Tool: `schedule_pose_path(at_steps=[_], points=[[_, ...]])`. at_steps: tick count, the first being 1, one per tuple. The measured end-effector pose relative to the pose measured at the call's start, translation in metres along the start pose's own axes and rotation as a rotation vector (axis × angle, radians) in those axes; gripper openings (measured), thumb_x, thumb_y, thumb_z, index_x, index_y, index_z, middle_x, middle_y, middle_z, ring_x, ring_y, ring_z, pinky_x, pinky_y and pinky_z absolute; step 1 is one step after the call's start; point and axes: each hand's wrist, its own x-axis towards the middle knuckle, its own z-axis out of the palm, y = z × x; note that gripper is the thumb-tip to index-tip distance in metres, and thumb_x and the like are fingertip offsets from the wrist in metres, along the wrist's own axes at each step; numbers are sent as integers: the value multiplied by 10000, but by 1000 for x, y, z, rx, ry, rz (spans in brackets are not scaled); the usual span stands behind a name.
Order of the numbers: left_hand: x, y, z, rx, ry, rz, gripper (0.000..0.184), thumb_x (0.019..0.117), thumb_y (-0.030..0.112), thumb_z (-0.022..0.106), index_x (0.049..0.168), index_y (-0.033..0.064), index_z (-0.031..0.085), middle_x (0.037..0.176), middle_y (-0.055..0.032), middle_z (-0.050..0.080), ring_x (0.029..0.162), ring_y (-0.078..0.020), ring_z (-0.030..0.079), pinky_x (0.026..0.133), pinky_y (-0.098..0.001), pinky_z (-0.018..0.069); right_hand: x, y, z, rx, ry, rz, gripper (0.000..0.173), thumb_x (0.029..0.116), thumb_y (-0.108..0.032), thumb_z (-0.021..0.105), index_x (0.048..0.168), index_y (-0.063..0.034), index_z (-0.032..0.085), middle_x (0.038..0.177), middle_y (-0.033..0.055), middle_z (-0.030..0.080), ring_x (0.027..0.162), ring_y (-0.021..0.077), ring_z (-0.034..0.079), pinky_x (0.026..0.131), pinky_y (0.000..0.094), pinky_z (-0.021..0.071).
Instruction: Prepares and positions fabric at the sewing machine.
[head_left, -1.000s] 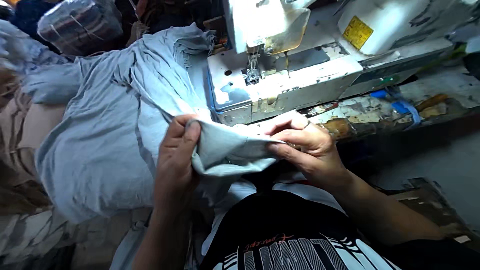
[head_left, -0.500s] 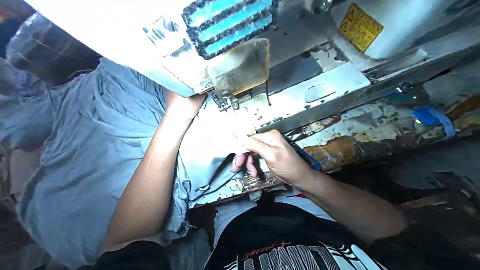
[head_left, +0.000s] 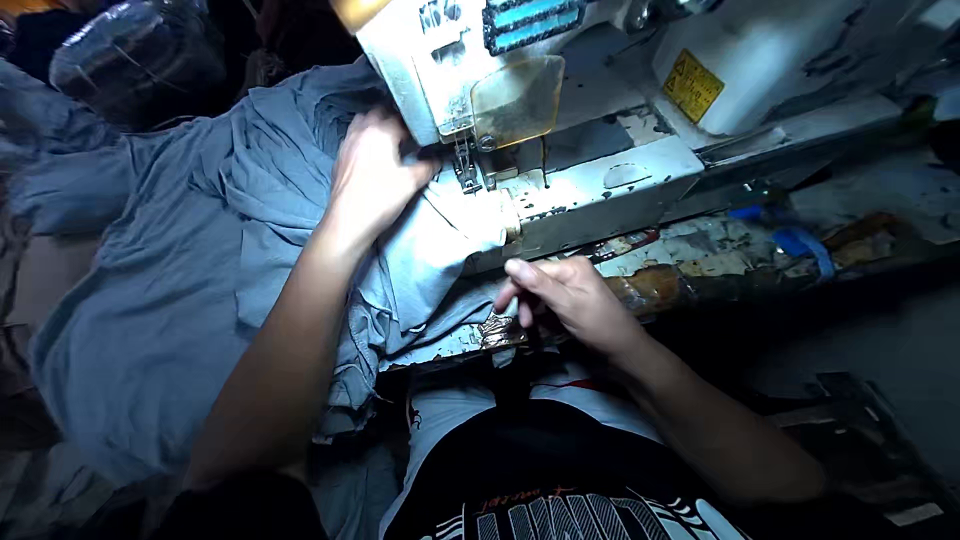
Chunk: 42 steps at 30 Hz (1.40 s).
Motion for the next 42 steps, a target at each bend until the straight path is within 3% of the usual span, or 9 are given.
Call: schedule_pose_path(at_steps=[4, 7, 9, 11, 14, 18, 31, 35, 42], points=[[-46, 5, 12, -30, -19, 302, 248, 935, 184, 572, 1073, 148, 775, 1167, -70, 718, 1231, -303, 570, 991, -543, 394, -4, 16, 27, -328, -120, -89, 280, 1018, -269, 609, 917, -83, 792, 830, -14, 727, 760, 39, 672, 721, 254, 570], [-45, 12, 12, -187, 238, 353, 125, 947, 172, 667, 930, 93, 763, 1013, -67, 719, 1122, -194, 603, 1021, -396, 394, 28, 17, 96, -463, -420, -190, 320, 1010, -249, 621, 1211, -24, 727, 1093, 178, 735, 1067, 308, 701, 949, 506, 549], [-47, 20, -9, -240, 346, 356, 104, 941, 136, 683, 945, 60, 754, 1031, -75, 714, 1115, -155, 594, 1000, -349, 397, 38, 14, 115, -408, -603, -254, 408, 1042, -227, 568, 1371, 9, 617, 1238, 264, 666, 1179, 390, 643, 1016, 544, 497], [-56, 16, -26, -216, 424, 319, 97, 933, 121, 679, 953, 48, 739, 1037, -59, 703, 1099, -109, 586, 974, -275, 420, 27, 11, 103, -330, -454, -377, 309, 1036, -174, 567, 1233, 30, 690, 1089, 207, 725, 1014, 296, 715, 900, 454, 566], [-59, 2, -32, -303, 494, 291, 41, 887, 81, 702, 922, 61, 693, 995, 3, 677, 1054, -60, 557, 940, -228, 408, 19, 5, 48, -383, 135, -569, 159, 977, -69, 641, 1008, 22, 769, 894, 75, 753, 814, 62, 701, 772, 215, 585], [-56, 9, -25, -431, 484, 311, 80, 856, 50, 696, 894, 104, 652, 958, 57, 656, 1036, -51, 546, 930, -235, 403, 49, -4, 11, -761, 579, -742, 83, 904, -81, 756, 959, -31, 793, 939, 131, 708, 962, 194, 631, 906, 297, 476], [-75, 31, -36, -237, 387, 422, 20, 861, 44, 661, 863, 54, 678, 926, -44, 679, 1066, -142, 554, 953, -283, 376, 59, -22, 1, -610, 143, -508, 115, 941, -150, 698, 962, -90, 794, 931, 32, 730, 952, 172, 620, 897, 381, 445], [-92, 43, -14, -145, 378, 551, 88, 892, 74, 659, 826, 33, 698, 843, -111, 695, 971, -242, 606, 933, -395, 388, 20, -30, 9, -429, 39, -494, 95, 917, -125, 707, 888, -76, 784, 893, -3, 730, 923, 38, 636, 912, 262, 467], [-97, 71, -31, 183, 80, 702, 200, 981, 96, 523, 945, 109, 719, 1000, -68, 726, 1128, -303, 613, 981, -477, 396, -18, -29, 13, -584, 32, -601, 192, 959, -244, 686, 951, -78, 783, 949, 41, 712, 990, 128, 613, 914, 298, 447]])
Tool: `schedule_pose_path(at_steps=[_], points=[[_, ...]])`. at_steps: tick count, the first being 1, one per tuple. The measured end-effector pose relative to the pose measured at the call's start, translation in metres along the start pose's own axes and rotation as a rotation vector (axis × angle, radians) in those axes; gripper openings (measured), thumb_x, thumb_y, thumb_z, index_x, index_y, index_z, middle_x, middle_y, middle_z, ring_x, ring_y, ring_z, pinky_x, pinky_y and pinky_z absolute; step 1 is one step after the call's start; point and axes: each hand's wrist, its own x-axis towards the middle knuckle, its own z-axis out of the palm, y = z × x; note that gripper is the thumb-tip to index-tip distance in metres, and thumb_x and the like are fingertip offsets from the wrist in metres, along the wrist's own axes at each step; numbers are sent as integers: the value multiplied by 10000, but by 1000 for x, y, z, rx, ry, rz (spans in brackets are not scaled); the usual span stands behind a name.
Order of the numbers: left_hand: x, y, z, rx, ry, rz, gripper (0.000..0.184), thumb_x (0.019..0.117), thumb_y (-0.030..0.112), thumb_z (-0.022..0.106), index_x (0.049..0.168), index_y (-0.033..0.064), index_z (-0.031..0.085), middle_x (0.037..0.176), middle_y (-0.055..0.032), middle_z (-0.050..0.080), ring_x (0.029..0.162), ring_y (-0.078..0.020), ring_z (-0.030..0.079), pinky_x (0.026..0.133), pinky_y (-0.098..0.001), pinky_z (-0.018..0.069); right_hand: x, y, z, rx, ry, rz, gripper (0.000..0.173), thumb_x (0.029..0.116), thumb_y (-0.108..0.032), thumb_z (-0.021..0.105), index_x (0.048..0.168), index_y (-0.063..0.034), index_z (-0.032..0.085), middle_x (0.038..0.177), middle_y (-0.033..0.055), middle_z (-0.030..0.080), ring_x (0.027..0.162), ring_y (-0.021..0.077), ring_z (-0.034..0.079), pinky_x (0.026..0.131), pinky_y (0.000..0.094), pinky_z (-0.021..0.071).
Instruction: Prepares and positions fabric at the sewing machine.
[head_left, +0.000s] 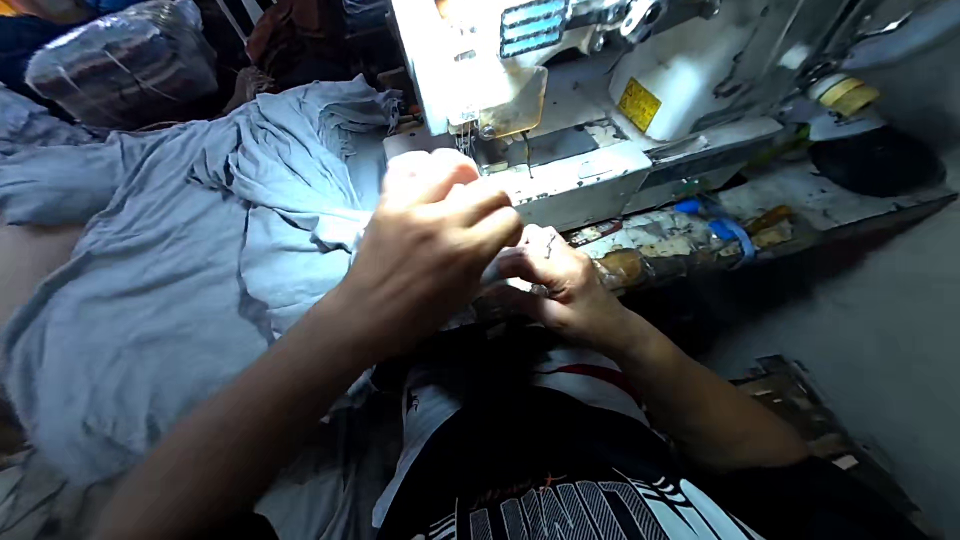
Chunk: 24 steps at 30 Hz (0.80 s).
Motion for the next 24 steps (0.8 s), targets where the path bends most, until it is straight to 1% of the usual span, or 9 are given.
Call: schedule_pose_path(at_steps=[1, 3, 4, 7, 9, 12, 16, 22, 24], points=[[6, -7, 5, 64, -167, 60, 178, 952, 88, 521, 944, 113, 697, 979, -74, 710, 1086, -323, 625, 932, -507, 410, 0, 4, 2, 31, -18, 14, 172, 940, -209, 677, 934, -71, 779, 957, 49, 704, 1004, 127, 614, 927, 295, 451], [13, -25, 12, 67, -384, 126, 44, 884, 128, 656, 881, 107, 695, 871, -86, 681, 885, -315, 662, 766, -512, 453, 0, 21, 10, 195, -34, 113, 121, 919, -138, 705, 942, -34, 761, 1010, 49, 707, 1043, 87, 628, 949, 253, 492], [16, -30, 10, 38, -418, 140, 81, 847, 181, 732, 825, 110, 700, 797, -71, 667, 776, -291, 671, 664, -502, 488, -2, 31, 14, 287, -29, 178, 109, 914, -90, 707, 979, -14, 750, 1044, 46, 719, 1055, 57, 648, 966, 236, 517], [14, -50, 2, -4, -427, 76, 191, 838, 294, 754, 821, 116, 686, 700, -60, 602, 614, -284, 619, 495, -474, 424, -8, 42, 27, 422, 53, 317, 51, 907, -45, 726, 938, -13, 751, 931, -2, 728, 880, -14, 667, 828, 169, 559], [13, -66, 1, -3, -398, 19, 240, 866, 323, 725, 829, 89, 685, 694, -98, 601, 642, -332, 639, 506, -512, 429, -8, 46, 30, 398, 66, 314, 55, 905, -57, 732, 900, -10, 760, 890, 1, 730, 839, -16, 666, 795, 160, 558], [15, -79, 0, 20, -359, 18, 292, 890, 389, 668, 750, 136, 628, 653, -42, 537, 635, -263, 611, 525, -449, 407, -3, 58, 34, 390, 64, 270, 83, 911, -63, 733, 864, -1, 760, 848, 19, 723, 791, -3, 662, 753, 161, 557], [18, -88, -1, 5, -311, 8, 326, 913, 409, 587, 721, 146, 587, 649, -27, 495, 654, -240, 570, 580, -432, 375, 3, 67, 36, 392, 81, 271, 98, 912, -75, 737, 858, 3, 762, 833, 27, 724, 768, -10, 655, 736, 150, 547], [17, -92, 1, -17, -241, -28, 336, 919, 405, 570, 717, 139, 598, 661, -37, 507, 664, -247, 556, 596, -439, 368, 6, 68, 36, 353, 75, 223, 106, 902, -63, 748, 841, 23, 752, 821, 56, 723, 732, 16, 661, 693, 167, 564], [17, -92, 1, -25, -232, -35, 335, 929, 407, 572, 732, 140, 616, 671, -35, 524, 679, -242, 565, 617, -442, 375, 6, 68, 35, 315, 64, 227, 100, 901, -77, 751, 859, 13, 764, 861, 61, 742, 773, 25, 681, 726, 179, 573]])
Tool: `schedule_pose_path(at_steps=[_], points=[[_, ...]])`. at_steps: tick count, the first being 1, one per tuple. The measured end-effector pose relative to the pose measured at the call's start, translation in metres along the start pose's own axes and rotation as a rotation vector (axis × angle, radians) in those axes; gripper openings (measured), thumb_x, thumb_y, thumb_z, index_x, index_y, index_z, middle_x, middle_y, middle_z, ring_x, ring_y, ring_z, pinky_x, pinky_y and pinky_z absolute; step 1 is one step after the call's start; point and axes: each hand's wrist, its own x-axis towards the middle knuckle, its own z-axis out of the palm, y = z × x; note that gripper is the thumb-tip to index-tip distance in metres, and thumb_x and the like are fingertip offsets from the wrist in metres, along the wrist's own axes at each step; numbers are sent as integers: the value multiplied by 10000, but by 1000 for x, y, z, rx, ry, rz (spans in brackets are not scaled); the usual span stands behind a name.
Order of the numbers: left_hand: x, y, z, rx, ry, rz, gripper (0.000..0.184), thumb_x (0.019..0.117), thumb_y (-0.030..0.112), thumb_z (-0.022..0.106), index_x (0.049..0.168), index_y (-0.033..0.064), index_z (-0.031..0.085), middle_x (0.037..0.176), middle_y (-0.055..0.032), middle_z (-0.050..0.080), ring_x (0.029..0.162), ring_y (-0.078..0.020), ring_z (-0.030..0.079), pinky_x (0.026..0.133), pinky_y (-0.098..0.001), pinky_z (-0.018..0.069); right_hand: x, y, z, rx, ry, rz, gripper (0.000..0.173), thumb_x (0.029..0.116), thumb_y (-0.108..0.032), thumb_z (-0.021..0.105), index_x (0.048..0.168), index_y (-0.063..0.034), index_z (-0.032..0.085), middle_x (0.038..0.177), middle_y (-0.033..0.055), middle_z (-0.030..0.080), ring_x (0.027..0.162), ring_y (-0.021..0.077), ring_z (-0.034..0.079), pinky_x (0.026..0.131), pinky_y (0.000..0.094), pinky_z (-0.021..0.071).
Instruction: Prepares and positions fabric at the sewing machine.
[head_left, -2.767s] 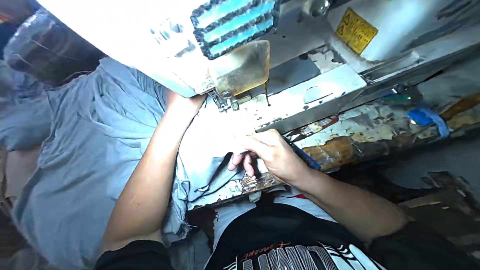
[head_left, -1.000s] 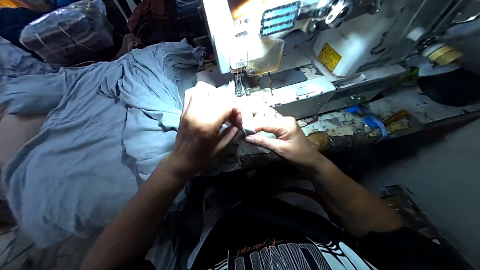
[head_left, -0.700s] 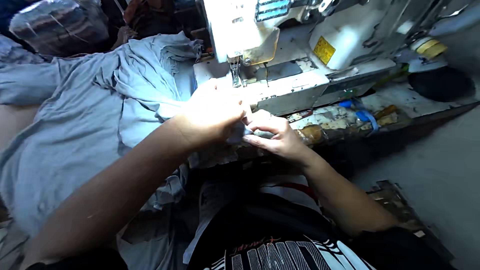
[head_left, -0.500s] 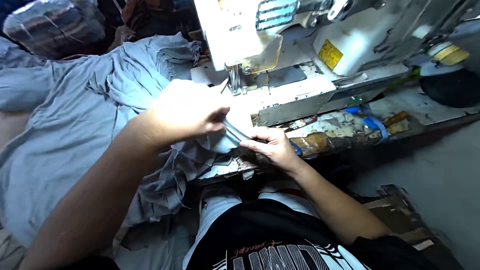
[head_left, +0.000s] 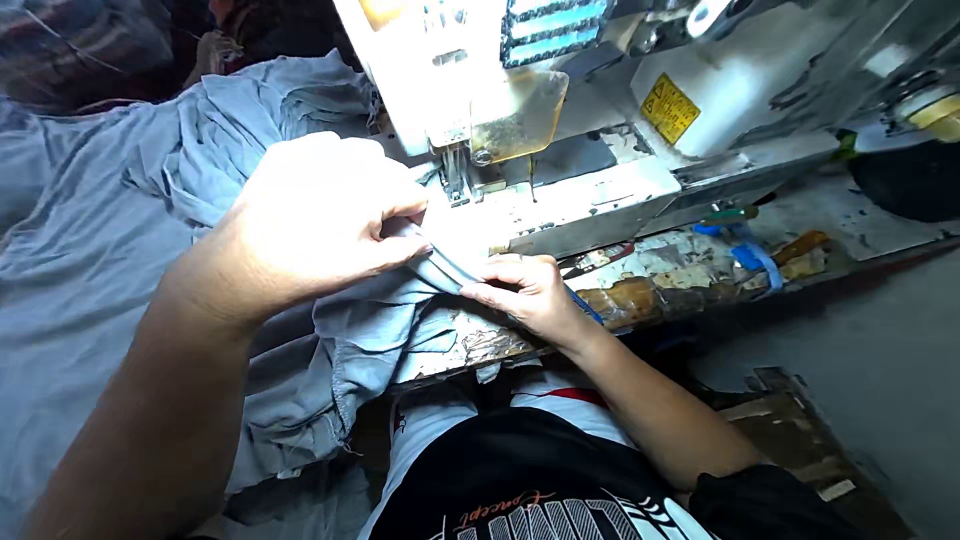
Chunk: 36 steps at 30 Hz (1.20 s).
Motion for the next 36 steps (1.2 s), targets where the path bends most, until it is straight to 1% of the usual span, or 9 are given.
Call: schedule_pose_path(at_steps=[4, 8, 11, 24, 30, 32, 33, 34, 36], points=[[0, 2, 1, 13, 17, 4, 334, 925, 408, 577, 730, 139, 610, 659, -31, 515, 674, -239, 543, 637, -433, 353, 0, 3, 0, -45, 6, -28, 104, 898, -98, 751, 869, 0, 772, 910, 72, 762, 855, 45, 710, 802, 203, 578], [2, 6, 0, 49, 6, -7, 327, 913, 386, 593, 697, 141, 565, 635, -25, 487, 662, -241, 534, 629, -428, 341, 0, 4, -1, -1, 0, -24, 98, 900, -82, 748, 864, 7, 768, 919, 74, 761, 842, 40, 708, 789, 197, 585], [1, 3, 1, 46, 12, -46, 340, 914, 389, 586, 701, 125, 582, 647, -43, 509, 685, -260, 539, 646, -445, 345, 0, 4, -1, 8, -5, -25, 99, 905, -79, 739, 872, 10, 768, 924, 70, 760, 846, 32, 703, 794, 191, 580], [1, 13, -8, 82, 11, -3, 358, 903, 386, 604, 660, 131, 540, 618, -36, 476, 646, -249, 528, 635, -441, 329, 2, -1, -2, 71, -4, 13, 96, 911, -76, 743, 893, 14, 770, 899, 51, 750, 778, 16, 680, 728, 177, 575], [-4, 16, -12, 99, 47, 26, 358, 904, 388, 599, 663, 130, 541, 620, -36, 485, 658, -251, 528, 642, -436, 328, 3, -5, -3, 51, 7, 8, 83, 906, -70, 743, 877, 5, 767, 900, 42, 747, 803, 14, 681, 759, 177, 573], [-12, 27, -9, 115, 100, 24, 396, 926, 450, 605, 717, 115, 585, 646, -40, 501, 683, -258, 520, 670, -441, 341, -1, -15, -3, 44, 21, 22, 92, 912, -80, 740, 868, -2, 761, 872, 30, 734, 788, 13, 672, 749, 173, 569], [-18, 37, -3, 124, 140, 13, 415, 935, 482, 611, 785, 96, 630, 681, -59, 521, 714, -282, 524, 694, -464, 352, -5, -22, -3, 44, 35, 34, 107, 917, -93, 734, 856, -10, 760, 848, 18, 727, 763, 5, 660, 724, 168, 561], [-24, 49, 10, 126, 185, -9, 408, 927, 483, 629, 898, 82, 696, 745, -85, 554, 769, -315, 538, 727, -496, 362, -10, -29, -2, 47, 49, 43, 121, 922, -103, 729, 847, -13, 758, 833, 10, 719, 753, -3, 650, 714, 162, 553], [-39, 65, 50, 112, 259, -75, 300, 944, 320, 632, 1154, 140, 748, 981, -123, 654, 996, -364, 586, 886, -572, 379, -22, -37, 1, 48, 63, 53, 139, 931, -120, 724, 856, -13, 773, 842, 12, 736, 781, -14, 663, 741, 151, 554]])
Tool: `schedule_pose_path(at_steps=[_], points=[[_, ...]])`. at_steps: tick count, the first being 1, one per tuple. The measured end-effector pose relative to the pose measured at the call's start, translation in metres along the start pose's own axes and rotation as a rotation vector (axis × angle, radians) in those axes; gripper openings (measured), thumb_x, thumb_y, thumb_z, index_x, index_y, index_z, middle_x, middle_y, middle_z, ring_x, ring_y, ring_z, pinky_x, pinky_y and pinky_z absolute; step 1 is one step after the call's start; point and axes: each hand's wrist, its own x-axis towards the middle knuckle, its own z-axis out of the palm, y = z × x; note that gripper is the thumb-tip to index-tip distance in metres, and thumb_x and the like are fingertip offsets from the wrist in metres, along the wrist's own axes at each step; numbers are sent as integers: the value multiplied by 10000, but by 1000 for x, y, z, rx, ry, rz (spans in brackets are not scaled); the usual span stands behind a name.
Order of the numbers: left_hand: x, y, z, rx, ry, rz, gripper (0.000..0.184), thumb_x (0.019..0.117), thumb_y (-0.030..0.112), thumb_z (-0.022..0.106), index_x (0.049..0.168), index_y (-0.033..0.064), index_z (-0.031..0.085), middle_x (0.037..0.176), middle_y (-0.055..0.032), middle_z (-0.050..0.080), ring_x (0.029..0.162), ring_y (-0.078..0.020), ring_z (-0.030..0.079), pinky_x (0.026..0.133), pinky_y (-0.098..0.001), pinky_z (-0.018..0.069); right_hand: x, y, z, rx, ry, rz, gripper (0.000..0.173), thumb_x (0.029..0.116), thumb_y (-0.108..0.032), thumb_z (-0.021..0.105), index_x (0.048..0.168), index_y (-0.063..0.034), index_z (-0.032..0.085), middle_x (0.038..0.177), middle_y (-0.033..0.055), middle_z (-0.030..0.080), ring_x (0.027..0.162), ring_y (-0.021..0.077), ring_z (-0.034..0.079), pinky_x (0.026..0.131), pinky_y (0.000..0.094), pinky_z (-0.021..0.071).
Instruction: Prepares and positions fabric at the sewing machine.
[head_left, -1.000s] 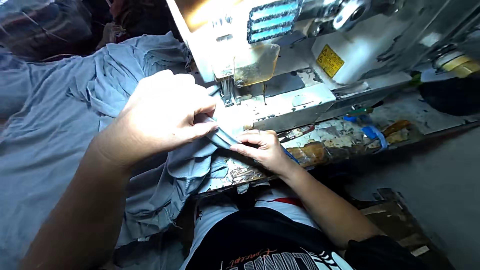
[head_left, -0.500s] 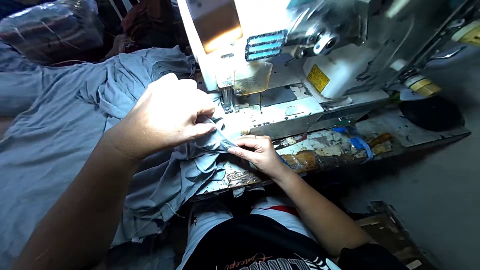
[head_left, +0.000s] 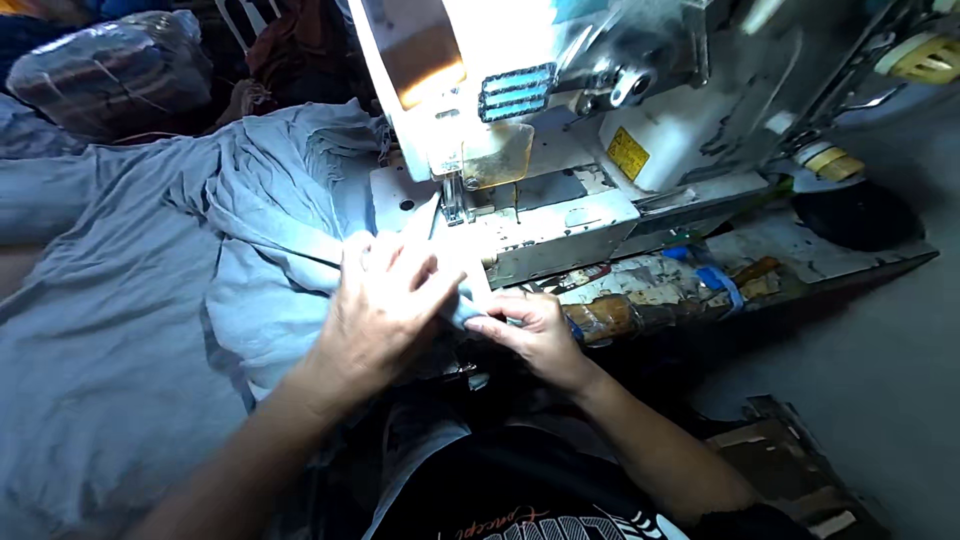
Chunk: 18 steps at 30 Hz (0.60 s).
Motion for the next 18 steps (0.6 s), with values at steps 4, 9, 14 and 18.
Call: schedule_pose_path(at_steps=[4, 9, 14, 18], points=[[-20, -1, 33, 0, 97, -100, 324, 975, 99, 575, 1222, 202, 757, 1257, -111, 703, 1317, -395, 523, 1059, -621, 301, -9, 2, 3, -7, 16, -12, 167, 945, -121, 706, 864, 11, 769, 835, 22, 738, 771, -31, 654, 739, 135, 542], [3, -11, 25, 40, 62, -119, 365, 940, 36, 521, 1120, 212, 785, 1123, -84, 738, 1223, -396, 581, 1049, -629, 309, 5, 9, 5, -51, 55, -42, 139, 922, -105, 718, 844, -1, 767, 831, 18, 733, 783, -14, 661, 745, 147, 549], [9, -4, 29, 29, 35, -249, 286, 930, 35, 513, 1038, 122, 763, 1181, -99, 710, 1316, -408, 515, 1108, -672, 262, 26, 16, 9, -23, 100, -85, 100, 907, -62, 729, 851, 19, 741, 838, 33, 705, 730, -1, 637, 677, 143, 548], [-14, 19, 66, -60, 255, -383, 228, 955, 173, 557, 1043, 154, 766, 1227, -91, 690, 1335, -352, 481, 1115, -584, 233, 21, -7, -25, -75, -2, -190, 94, 933, -51, 689, 968, -9, 765, 969, 37, 745, 926, 59, 699, 844, 211, 589]])
